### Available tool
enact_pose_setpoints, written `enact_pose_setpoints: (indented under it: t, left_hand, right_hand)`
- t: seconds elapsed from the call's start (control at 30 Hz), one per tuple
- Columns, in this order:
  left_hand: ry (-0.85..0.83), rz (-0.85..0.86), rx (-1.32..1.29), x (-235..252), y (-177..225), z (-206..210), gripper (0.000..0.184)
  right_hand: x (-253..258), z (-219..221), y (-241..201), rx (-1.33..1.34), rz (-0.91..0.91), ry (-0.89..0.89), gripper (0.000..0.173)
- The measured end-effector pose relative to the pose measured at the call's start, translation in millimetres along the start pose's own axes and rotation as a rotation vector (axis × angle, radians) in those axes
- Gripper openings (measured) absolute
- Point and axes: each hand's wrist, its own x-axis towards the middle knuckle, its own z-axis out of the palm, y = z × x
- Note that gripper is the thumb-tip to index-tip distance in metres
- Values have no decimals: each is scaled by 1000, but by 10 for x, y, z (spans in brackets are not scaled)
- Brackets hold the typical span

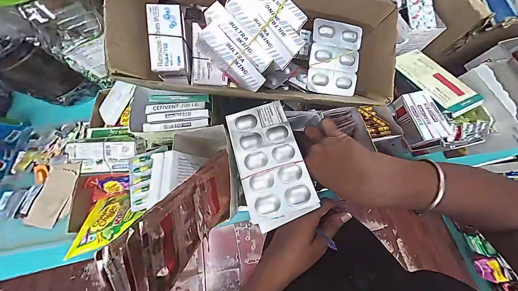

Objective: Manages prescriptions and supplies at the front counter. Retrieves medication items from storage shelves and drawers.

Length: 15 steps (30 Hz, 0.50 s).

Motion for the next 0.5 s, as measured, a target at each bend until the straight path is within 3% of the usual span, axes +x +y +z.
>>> enact_pose_setpoints:
  t: [0.13, 0.2, 0.37, 0.5]
  left_hand:
    - [15, 29, -80, -37, -68, 75, 29]
    - [47, 77, -213, -19, -79, 190, 32]
    - [117, 68, -581, 116, 202, 704, 36]
    - [-40, 130, -576, 290, 535, 1577, 17]
  right_hand:
    - [-540, 351, 497, 207, -240, 624, 23]
    - [-735, 653, 654, 381, -305, 795, 31]
    - [-1145, 1588, 712, 998, -269, 887, 24]
    - [-1981, 2728, 502, 1440, -89, 954, 25]
